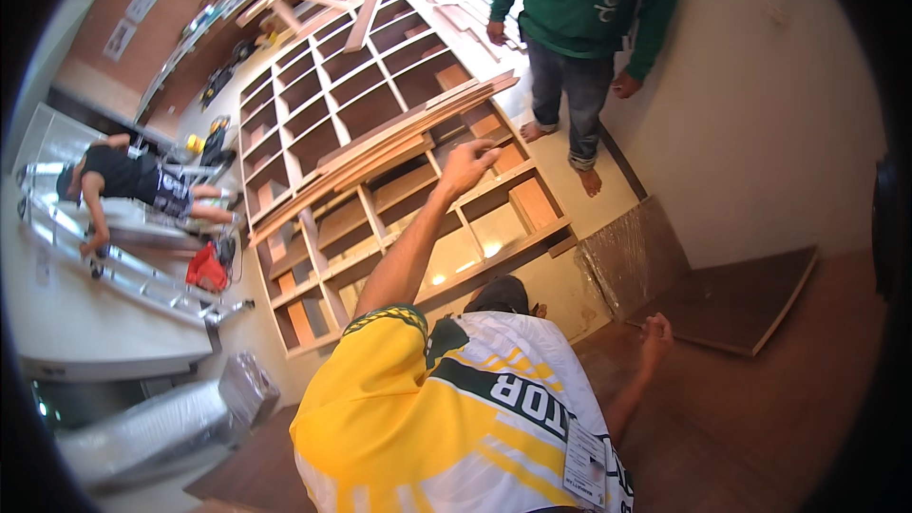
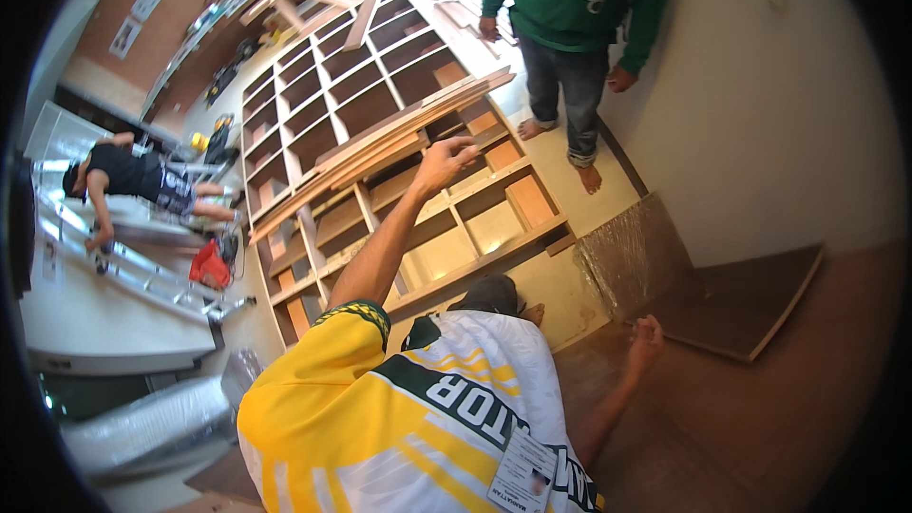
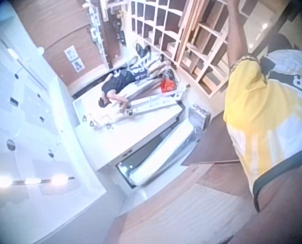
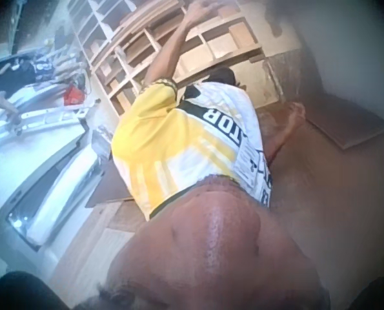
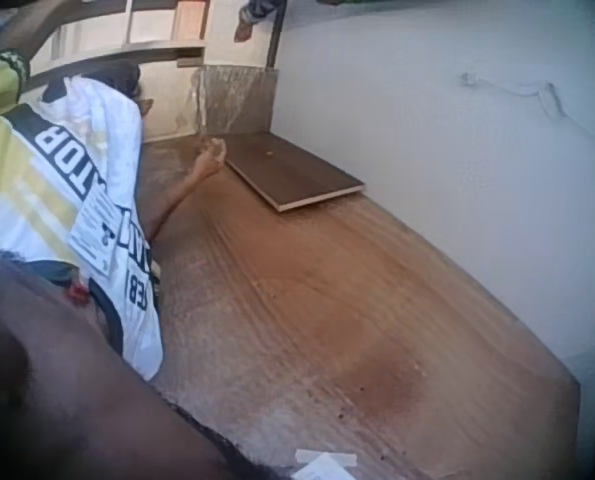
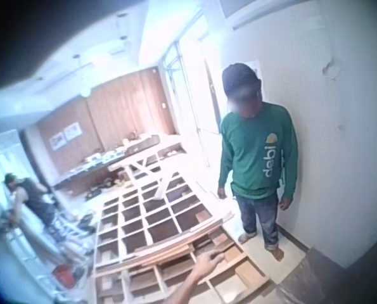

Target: The person installs wooden panels onto a large wooden shelving unit by lifting the panels, aligning them with the frame, and pressing them into place by hand.

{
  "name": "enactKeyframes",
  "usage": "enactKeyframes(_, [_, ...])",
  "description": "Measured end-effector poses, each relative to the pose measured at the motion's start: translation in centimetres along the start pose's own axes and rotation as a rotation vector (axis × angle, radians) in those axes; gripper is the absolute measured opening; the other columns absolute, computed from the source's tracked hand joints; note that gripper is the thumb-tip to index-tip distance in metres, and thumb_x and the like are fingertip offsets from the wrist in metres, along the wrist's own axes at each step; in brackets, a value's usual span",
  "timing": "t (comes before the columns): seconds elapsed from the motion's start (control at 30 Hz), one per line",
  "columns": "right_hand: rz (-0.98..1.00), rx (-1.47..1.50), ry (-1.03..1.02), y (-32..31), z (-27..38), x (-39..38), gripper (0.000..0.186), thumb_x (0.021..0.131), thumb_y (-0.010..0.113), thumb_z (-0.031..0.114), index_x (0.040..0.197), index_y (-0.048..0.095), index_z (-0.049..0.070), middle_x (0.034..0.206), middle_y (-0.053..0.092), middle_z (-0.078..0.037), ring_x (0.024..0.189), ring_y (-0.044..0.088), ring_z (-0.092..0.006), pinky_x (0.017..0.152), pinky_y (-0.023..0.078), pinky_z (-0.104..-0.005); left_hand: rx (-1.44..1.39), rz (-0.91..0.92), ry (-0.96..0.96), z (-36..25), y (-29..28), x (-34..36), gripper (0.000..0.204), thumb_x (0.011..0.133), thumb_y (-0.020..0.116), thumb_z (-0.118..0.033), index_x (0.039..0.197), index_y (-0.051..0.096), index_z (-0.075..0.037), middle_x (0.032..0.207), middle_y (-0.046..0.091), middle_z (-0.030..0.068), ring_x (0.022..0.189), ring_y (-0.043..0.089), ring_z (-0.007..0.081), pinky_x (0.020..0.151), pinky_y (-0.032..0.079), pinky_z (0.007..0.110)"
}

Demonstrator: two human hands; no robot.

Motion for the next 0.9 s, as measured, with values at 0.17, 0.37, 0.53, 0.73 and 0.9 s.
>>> enactKeyframes(0.17, [-0.002,0.145,-0.006,-1.4,8.5,1.9,0.043,0.104,0.060,0.031,0.135,0.062,0.002,0.116,0.072,-0.011,0.096,0.069,-0.0170,0.078,0.054,-0.0289,-0.397,-0.188,0.193,-18.2,-2.3,-5.7,0.032,0.101,0.067,-0.019,0.126,0.069,0.000,0.107,0.073,0.0083,0.095,0.070,0.0139,0.084,0.055,0.027])
enactKeyframes(0.37, [0.080,0.085,-0.088,0.9,14.0,6.9,0.040,0.104,0.061,0.028,0.134,0.061,0.002,0.116,0.072,-0.013,0.096,0.070,-0.0171,0.079,0.055,-0.0289,-0.335,-0.724,1.292,-41.2,-11.6,-17.1,0.014,0.093,0.065,-0.012,0.100,0.070,-0.001,0.090,0.066,0.0068,0.078,0.061,0.0151,0.070,0.048,0.027])
enactKeyframes(0.53, [0.129,0.151,-0.135,4.9,21.0,8.3,0.037,0.105,0.061,0.023,0.135,0.061,0.001,0.113,0.073,-0.012,0.092,0.070,-0.0160,0.077,0.055,-0.0282,0.020,-0.971,1.135,-37.5,-9.8,-2.3,0.020,0.099,0.064,-0.018,0.103,0.074,-0.001,0.087,0.068,0.0008,0.074,0.059,0.0116,0.065,0.045,0.028])
enactKeyframes(0.73, [0.199,0.173,-0.091,8.3,21.5,10.7,0.039,0.104,0.063,0.026,0.135,0.060,0.002,0.112,0.073,-0.011,0.092,0.071,-0.0169,0.077,0.057,-0.0288,0.424,-0.345,0.041,-6.2,-5.8,34.2,0.062,0.090,0.073,-0.037,0.128,0.062,0.011,0.083,0.076,0.0183,0.074,0.074,0.0218,0.072,0.058,0.034])
enactKeyframes(0.9, [-0.046,0.056,-0.063,3.0,10.0,12.1,0.034,0.101,0.064,0.020,0.130,0.064,0.004,0.110,0.074,-0.012,0.094,0.071,-0.0198,0.081,0.057,-0.0322,0.511,-0.095,-0.037,-0.2,4.5,40.2,0.046,0.093,0.061,-0.038,0.114,0.069,0.002,0.101,0.071,0.0168,0.090,0.068,0.0306,0.083,0.051,0.044])
Point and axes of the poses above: each hand's wrist, its own x-axis towards the middle knuckle, its own y-axis out of the palm, z = x × y, the point moved 10 cm from there along x, towards the middle knuckle
